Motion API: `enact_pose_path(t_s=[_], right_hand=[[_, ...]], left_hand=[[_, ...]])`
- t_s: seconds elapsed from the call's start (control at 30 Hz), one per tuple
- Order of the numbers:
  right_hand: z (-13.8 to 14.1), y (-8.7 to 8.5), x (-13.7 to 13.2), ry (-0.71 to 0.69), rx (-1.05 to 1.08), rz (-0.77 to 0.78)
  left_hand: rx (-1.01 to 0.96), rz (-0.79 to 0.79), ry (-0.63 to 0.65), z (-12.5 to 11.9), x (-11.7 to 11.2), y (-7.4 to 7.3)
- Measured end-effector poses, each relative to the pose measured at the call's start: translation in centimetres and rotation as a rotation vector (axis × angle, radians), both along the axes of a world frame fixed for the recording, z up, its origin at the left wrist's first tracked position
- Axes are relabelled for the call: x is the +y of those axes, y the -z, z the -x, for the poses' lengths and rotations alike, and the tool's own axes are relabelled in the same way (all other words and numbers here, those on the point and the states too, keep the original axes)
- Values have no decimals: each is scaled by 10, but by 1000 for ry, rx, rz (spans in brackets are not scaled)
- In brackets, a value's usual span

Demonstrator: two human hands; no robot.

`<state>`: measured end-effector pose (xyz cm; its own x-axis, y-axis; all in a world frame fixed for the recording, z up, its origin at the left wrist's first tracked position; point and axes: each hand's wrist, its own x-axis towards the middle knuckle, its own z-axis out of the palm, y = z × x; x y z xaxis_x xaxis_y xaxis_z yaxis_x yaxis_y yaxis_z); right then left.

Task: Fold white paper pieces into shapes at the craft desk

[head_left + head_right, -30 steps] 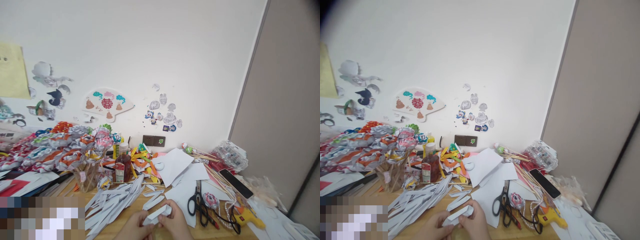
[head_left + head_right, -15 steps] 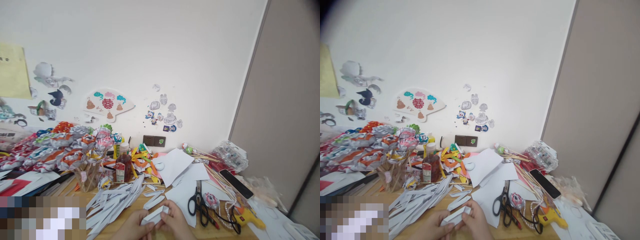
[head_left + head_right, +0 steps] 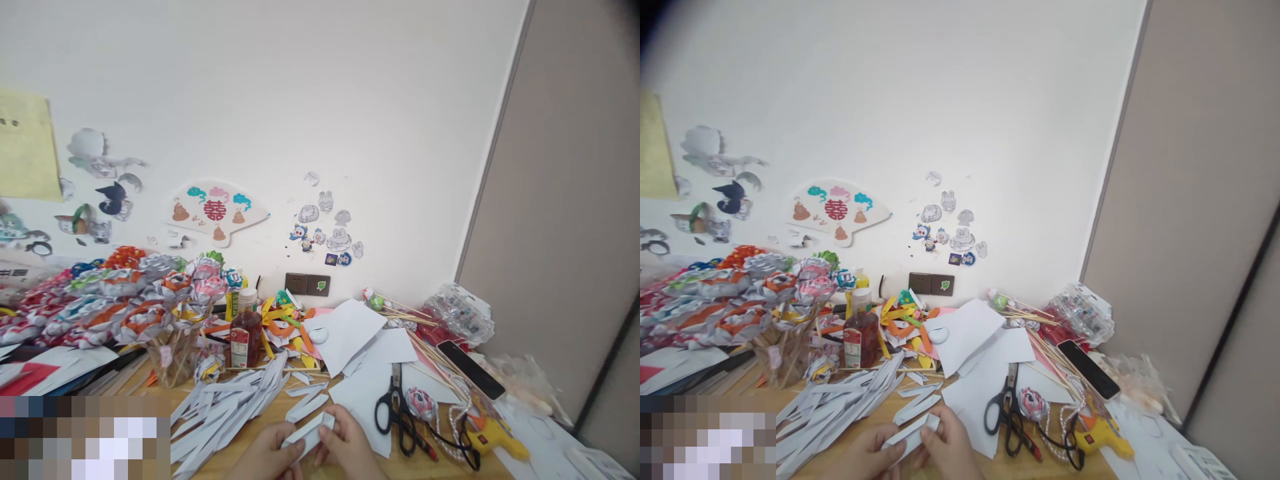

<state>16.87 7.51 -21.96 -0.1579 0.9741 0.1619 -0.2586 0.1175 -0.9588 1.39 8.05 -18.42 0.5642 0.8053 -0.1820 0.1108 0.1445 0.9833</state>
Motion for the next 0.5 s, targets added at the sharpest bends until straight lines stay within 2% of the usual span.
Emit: enact_pose_path(t_s=[0.13,0.27,0.5], right_hand=[[1,5,2,8,-28,-23],[1,2,1,1,-27,-31],[1,-3,0,-7,-17,-47]], left_hand=[[2,3,-3,0,0,-1],[-8,10,-4,1,0,1],[-29,45,9,0,0,-5]])
